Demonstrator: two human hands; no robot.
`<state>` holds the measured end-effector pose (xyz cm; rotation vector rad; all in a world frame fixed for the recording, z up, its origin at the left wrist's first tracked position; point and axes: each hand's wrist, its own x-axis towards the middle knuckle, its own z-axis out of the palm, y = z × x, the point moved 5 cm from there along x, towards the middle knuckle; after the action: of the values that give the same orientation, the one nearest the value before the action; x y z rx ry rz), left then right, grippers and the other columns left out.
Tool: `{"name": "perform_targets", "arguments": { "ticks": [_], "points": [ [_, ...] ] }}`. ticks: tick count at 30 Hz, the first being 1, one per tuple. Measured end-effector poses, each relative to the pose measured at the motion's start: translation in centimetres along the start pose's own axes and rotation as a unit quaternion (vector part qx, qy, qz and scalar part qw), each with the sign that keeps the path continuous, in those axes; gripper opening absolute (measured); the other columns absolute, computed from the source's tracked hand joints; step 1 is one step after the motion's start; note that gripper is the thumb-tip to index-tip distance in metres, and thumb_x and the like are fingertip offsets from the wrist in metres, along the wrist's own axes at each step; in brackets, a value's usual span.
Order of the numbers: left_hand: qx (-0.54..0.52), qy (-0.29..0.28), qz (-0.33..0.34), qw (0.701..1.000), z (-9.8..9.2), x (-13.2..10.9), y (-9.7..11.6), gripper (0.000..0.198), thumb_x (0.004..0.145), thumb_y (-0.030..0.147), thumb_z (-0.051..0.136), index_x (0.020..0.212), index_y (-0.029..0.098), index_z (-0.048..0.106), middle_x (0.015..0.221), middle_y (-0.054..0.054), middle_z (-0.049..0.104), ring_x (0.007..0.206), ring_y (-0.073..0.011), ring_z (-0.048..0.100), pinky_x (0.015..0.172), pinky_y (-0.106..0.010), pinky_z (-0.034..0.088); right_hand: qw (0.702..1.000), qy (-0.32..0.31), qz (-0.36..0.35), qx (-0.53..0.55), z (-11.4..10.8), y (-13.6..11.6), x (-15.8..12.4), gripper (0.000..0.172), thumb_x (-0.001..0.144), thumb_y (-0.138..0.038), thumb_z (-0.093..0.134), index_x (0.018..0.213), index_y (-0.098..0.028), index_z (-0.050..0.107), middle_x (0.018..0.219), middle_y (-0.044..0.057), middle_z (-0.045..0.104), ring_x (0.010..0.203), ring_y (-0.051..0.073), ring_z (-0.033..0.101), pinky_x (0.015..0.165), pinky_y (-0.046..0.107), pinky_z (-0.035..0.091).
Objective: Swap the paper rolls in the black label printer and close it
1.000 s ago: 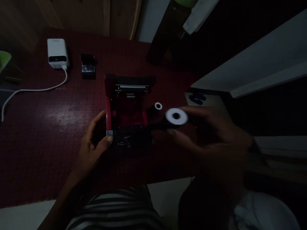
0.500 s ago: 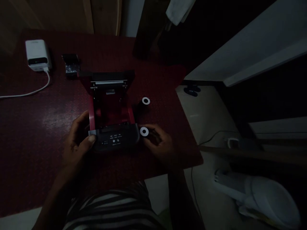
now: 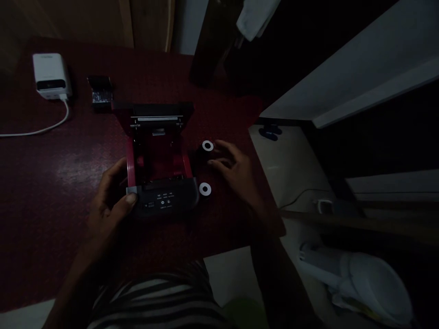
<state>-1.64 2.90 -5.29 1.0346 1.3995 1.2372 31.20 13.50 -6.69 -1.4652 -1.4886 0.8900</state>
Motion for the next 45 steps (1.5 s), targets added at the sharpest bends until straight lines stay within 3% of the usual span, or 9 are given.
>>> {"name": "perform_targets", "arguments": {
  "ticks": [7,11,14,20,24,28,33,39,45],
  "points": [
    [-0.009,0.008,-0.045,0.999,0.5,-0.5,0.8,0.072,0.099,0.058,0.088,0.166,0.040,0.069,0.171,-0.001,0.068,0.164,-0.0386,0.058,0.131,-0.049,0.055,0.999,-0.025,-0.034,-0.032,1.5,-1.1,1.8,0.028,0.085,-0.030,0.085,0.112,-0.025,0.084,0.113,0.005,0.088,0.111,0.029,0.082,0.110,0.058,0.065],
    [-0.023,-0.005,-0.047,0.999,0.8,-0.5,1.0,0.070,0.100,0.058,0.086,0.165,0.042,0.068,0.170,-0.002,0.069,0.160,-0.0398,0.063,0.128,-0.053,0.059,0.992,-0.041,-0.091,-0.077,-1.7,-8.7,-1.0,0.031,0.091,-0.022,0.082,0.121,-0.032,0.085,0.126,0.002,0.089,0.122,0.029,0.083,0.115,0.054,0.065],
    [-0.018,-0.002,-0.041,0.999,0.6,-0.4,0.6,0.068,0.100,0.057,0.087,0.165,0.043,0.069,0.167,-0.003,0.071,0.159,-0.0402,0.064,0.127,-0.054,0.059,0.972,-0.131,-0.155,-0.122,-2.1,-14.6,-2.2,0.032,0.096,-0.022,0.080,0.123,-0.037,0.087,0.122,-0.001,0.090,0.118,0.030,0.085,0.111,0.052,0.067],
    [-0.016,-0.023,-0.013,1.000,0.4,-0.4,0.1,0.071,0.103,0.056,0.084,0.168,0.035,0.065,0.170,-0.008,0.069,0.158,-0.0410,0.064,0.129,-0.056,0.056,0.872,-0.267,-0.298,-0.283,5.6,-17.2,-1.4,0.037,0.099,-0.009,0.075,0.132,-0.023,0.084,0.126,0.008,0.089,0.115,0.033,0.080,0.104,0.051,0.066],
    [-0.001,-0.031,-0.005,1.000,0.4,-0.3,0.4,0.071,0.104,0.055,0.083,0.169,0.032,0.064,0.173,-0.009,0.066,0.163,-0.0386,0.059,0.135,-0.054,0.051,0.798,-0.303,-0.210,-0.476,10.5,-17.2,-1.2,0.036,0.107,0.001,0.057,0.126,-0.012,0.084,0.125,0.017,0.088,0.126,0.036,0.077,0.107,0.049,0.061],
    [0.008,-0.030,0.000,1.000,0.4,-0.3,0.6,0.069,0.106,0.055,0.081,0.169,0.033,0.064,0.172,-0.009,0.065,0.164,-0.0375,0.058,0.135,-0.053,0.049,0.756,-0.353,-0.143,-0.533,12.2,-17.9,-1.2,0.042,0.109,0.005,0.053,0.130,-0.012,0.085,0.129,0.017,0.089,0.126,0.034,0.079,0.101,0.042,0.060],
    [0.008,-0.033,-0.001,0.999,0.4,-0.4,0.6,0.069,0.106,0.054,0.080,0.169,0.032,0.063,0.169,-0.010,0.067,0.161,-0.0374,0.060,0.132,-0.053,0.051,0.764,-0.349,-0.141,-0.524,12.7,-15.9,0.4,0.040,0.108,0.000,0.061,0.131,-0.022,0.086,0.120,0.013,0.091,0.104,0.031,0.086,0.077,0.037,0.056],
    [0.009,-0.030,0.002,0.999,0.4,-0.3,0.7,0.067,0.106,0.053,0.081,0.167,0.032,0.064,0.172,-0.009,0.065,0.163,-0.0370,0.058,0.135,-0.054,0.048,0.775,-0.327,-0.166,-0.514,13.0,-14.2,0.8,0.036,0.104,0.001,0.065,0.121,-0.022,0.086,0.110,0.012,0.090,0.094,0.031,0.086,0.070,0.036,0.056],
    [0.006,-0.031,-0.005,0.999,0.4,-0.3,1.0,0.067,0.105,0.054,0.082,0.167,0.033,0.065,0.171,-0.008,0.066,0.163,-0.0369,0.060,0.132,-0.052,0.054,0.868,-0.319,-0.230,-0.304,10.1,-14.5,0.0,0.054,0.102,0.006,0.054,0.135,-0.025,0.084,0.126,0.006,0.090,0.108,0.024,0.086,0.091,0.035,0.068]
  ]
}}
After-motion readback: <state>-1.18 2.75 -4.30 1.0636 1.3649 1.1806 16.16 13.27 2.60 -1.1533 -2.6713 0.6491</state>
